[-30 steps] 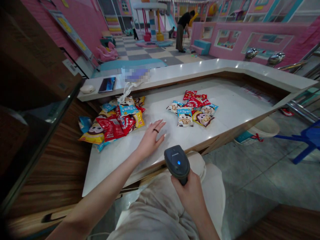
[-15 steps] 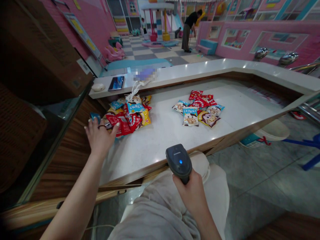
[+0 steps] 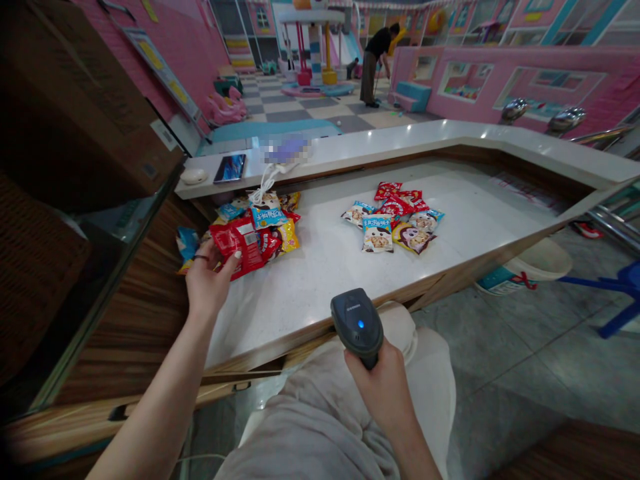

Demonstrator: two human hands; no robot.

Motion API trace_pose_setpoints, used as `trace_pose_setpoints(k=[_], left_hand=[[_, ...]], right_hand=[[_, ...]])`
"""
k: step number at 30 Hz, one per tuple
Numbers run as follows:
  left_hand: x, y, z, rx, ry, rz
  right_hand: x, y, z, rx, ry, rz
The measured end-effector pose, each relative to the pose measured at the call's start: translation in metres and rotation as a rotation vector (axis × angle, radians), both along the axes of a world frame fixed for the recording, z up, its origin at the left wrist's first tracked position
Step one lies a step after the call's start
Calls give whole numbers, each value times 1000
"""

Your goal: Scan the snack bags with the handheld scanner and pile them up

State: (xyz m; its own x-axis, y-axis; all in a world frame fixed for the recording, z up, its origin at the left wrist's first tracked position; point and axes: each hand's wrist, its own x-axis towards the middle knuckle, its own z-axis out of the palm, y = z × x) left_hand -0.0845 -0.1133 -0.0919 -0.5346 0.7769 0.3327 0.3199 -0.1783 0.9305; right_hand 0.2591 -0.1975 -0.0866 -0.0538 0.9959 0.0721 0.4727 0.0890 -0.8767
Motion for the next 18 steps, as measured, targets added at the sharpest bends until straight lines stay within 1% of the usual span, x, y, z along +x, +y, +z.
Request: trace_pose_setpoints(k=[1, 2, 4, 5, 7, 8, 10, 12, 14, 16, 18], left_hand=[[7, 0, 3, 52, -58, -17], [15, -1, 6, 98, -148, -62], [33, 0, 10, 111, -393, -196], [42, 0, 11, 81, -531, -258], [62, 2, 8, -10, -803, -344], [71, 3, 6, -62, -916, -375], [87, 6, -1, -167, -1084, -446], [101, 11, -7, -253, -1182, -540], [113, 18, -13, -328, -1216, -617], [122, 25, -20, -367, -1176, -640], [130, 32, -28, -365, -1092, -616]], right_hand=[[0, 0, 0, 0, 2, 0], [0, 1, 0, 2, 5, 0], [-1, 1, 0, 10, 15, -6], [-1, 2, 0, 12, 19, -6], [-1, 2, 0, 7, 29, 3], [-2, 2, 0, 4, 33, 8], [-2, 2, 0, -4, 42, 16], [-2, 1, 0, -6, 50, 12], [-1, 1, 0, -15, 55, 1], [-1, 2, 0, -23, 58, -11], [-1, 3, -1, -22, 58, -20]])
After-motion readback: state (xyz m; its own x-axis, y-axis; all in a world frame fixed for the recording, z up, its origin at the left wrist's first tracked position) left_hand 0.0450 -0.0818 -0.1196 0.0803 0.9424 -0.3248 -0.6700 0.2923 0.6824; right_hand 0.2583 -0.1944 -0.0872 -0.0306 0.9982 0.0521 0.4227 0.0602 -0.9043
